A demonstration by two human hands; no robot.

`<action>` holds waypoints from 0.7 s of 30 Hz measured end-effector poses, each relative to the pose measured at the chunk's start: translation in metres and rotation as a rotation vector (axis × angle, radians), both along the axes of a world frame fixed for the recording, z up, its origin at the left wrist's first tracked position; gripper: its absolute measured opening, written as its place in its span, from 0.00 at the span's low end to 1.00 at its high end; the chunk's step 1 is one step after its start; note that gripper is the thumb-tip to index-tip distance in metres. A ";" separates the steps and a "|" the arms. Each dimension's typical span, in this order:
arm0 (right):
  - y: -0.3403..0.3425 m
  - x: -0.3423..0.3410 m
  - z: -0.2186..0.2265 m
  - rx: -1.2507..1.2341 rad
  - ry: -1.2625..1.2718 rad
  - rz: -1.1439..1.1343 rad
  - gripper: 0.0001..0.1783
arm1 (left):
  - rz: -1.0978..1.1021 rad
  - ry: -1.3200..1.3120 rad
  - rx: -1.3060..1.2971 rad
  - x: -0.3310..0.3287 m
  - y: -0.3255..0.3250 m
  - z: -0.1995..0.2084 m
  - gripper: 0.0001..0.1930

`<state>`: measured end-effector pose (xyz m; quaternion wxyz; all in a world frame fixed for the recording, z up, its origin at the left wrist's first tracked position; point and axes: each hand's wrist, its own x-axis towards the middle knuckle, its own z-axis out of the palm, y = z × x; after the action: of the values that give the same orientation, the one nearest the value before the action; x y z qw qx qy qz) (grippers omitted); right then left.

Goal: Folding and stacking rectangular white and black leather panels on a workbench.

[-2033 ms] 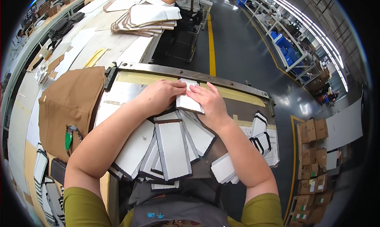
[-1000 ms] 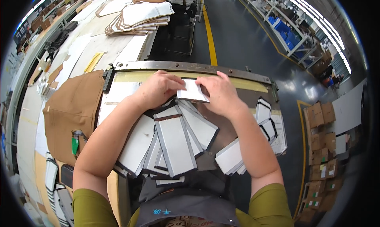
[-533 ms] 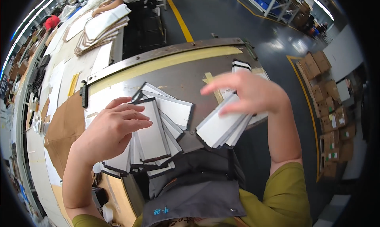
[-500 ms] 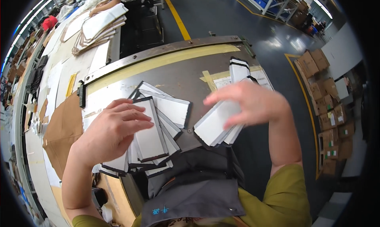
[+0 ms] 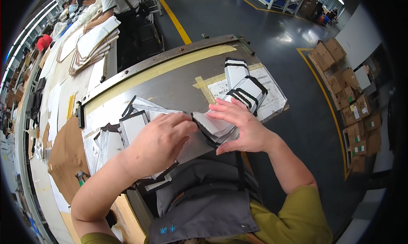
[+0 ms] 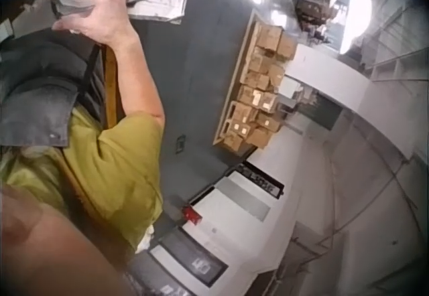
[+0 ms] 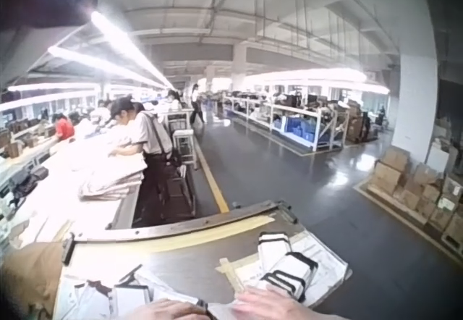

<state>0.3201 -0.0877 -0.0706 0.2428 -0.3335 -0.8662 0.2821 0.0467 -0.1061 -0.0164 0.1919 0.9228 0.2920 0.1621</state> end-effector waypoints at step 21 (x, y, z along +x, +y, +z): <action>0.168 0.069 0.068 0.255 0.963 -0.910 0.27 | 0.018 0.266 0.046 0.058 -0.004 -0.022 0.16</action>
<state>0.3892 0.0804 -0.0028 0.7341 -0.4709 -0.4608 0.1644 0.1044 -0.1102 -0.0381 0.1290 0.9376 0.3195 0.0468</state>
